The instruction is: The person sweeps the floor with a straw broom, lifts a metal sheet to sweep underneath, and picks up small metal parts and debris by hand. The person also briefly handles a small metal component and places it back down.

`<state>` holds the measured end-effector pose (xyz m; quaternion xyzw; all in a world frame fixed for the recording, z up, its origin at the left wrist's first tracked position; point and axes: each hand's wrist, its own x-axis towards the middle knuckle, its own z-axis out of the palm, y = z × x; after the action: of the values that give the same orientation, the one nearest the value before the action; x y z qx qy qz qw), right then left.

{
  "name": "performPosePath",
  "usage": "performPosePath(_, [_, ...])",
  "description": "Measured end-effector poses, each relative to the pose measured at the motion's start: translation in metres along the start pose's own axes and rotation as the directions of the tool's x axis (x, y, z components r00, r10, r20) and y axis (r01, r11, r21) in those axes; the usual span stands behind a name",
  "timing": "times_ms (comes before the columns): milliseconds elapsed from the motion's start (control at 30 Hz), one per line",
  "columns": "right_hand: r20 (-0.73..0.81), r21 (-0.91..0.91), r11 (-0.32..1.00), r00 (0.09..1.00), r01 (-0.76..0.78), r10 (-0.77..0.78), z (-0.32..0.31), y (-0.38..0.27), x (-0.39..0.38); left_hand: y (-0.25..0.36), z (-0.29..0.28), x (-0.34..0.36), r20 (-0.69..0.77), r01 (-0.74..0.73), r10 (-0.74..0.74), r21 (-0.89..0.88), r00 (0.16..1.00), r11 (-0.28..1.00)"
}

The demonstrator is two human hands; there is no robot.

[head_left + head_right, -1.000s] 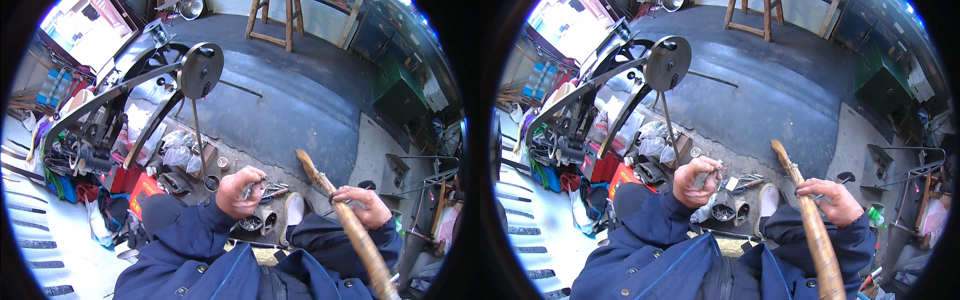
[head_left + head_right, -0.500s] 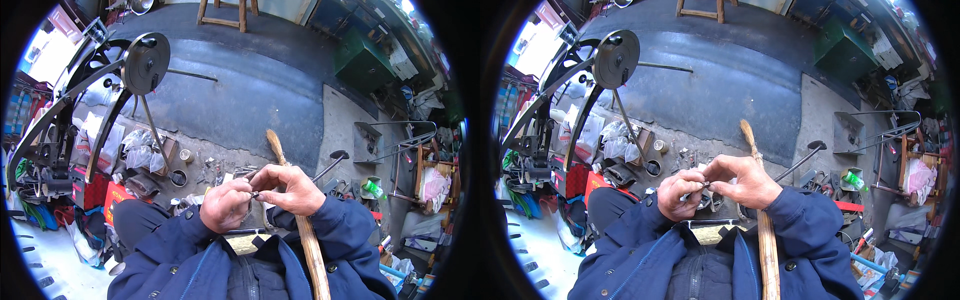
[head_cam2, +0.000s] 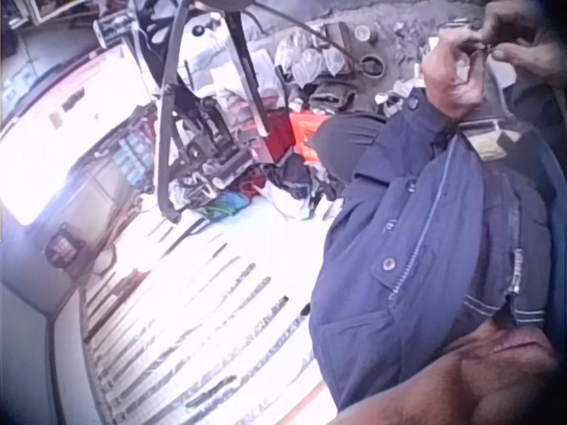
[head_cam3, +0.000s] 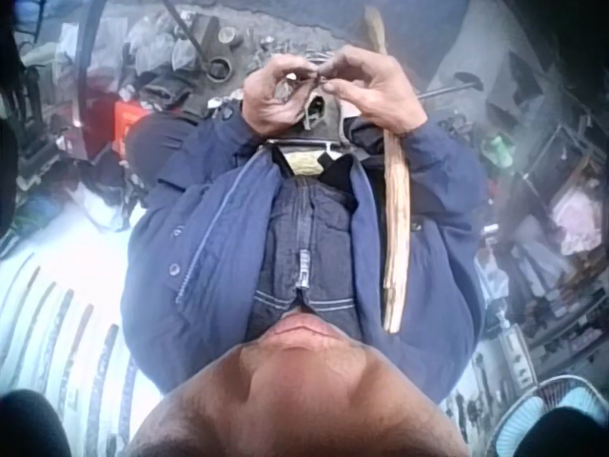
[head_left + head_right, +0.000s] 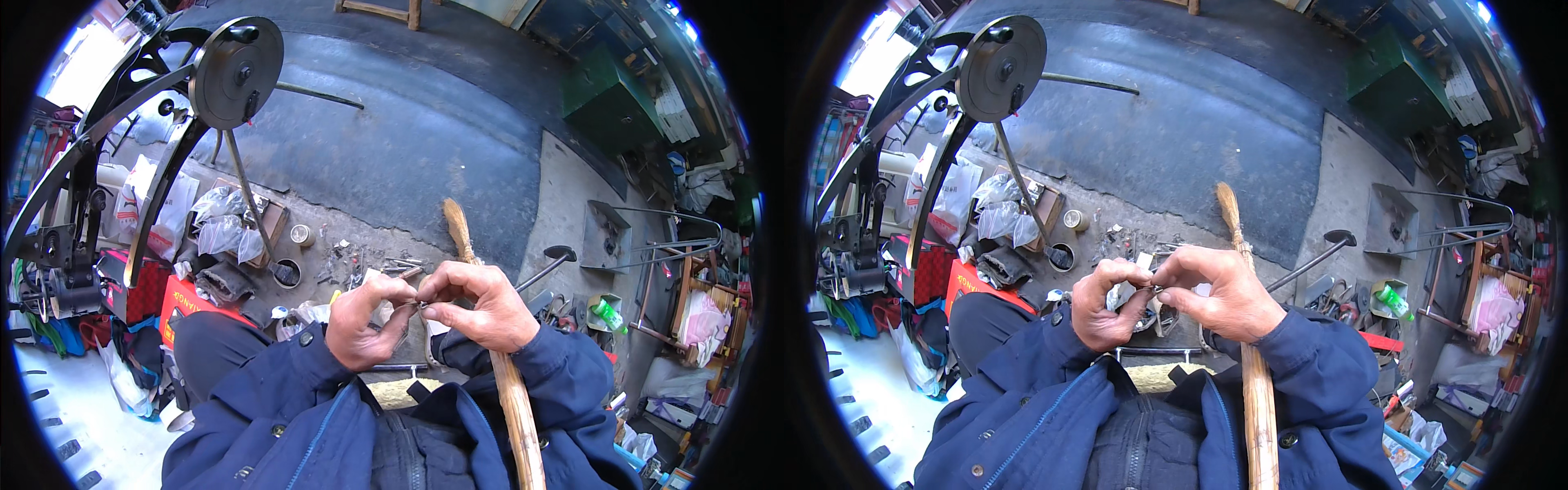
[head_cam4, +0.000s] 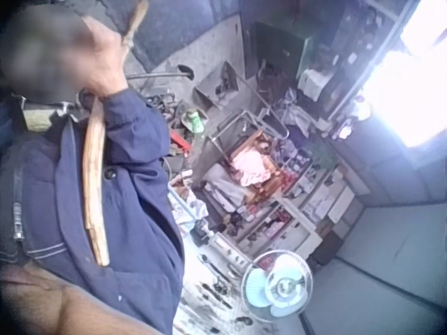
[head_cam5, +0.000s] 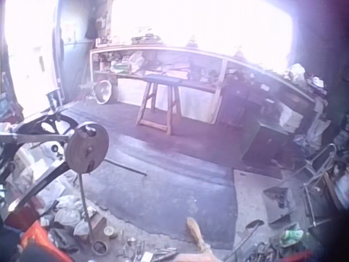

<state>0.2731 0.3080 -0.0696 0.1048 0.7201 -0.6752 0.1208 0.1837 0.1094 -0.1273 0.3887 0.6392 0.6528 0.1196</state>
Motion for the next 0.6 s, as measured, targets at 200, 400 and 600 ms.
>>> performPosePath(200, [-0.006, 0.122, 0.988, 0.996, -0.091, 0.092, 0.0004, 0.0059, 0.0022, -0.0017, -0.0050, 0.0036, 0.031, 0.065, -0.066, 0.044, 0.997, 0.997])
performPosePath(400, [-0.018, 0.100, 0.990, 0.994, -0.103, 0.106, 0.0026, 0.0058, 0.0039, 0.0006, -0.0045, 0.0017, 0.034, 0.167, -0.169, 0.058, 0.985, 0.984])
performPosePath(600, [0.004, 0.072, 0.982, 0.985, -0.173, 0.173, 0.0016, 0.0091, 0.0088, 0.0004, -0.0033, -0.0018, 0.052, 0.244, -0.243, -0.010, 0.969, 0.970])
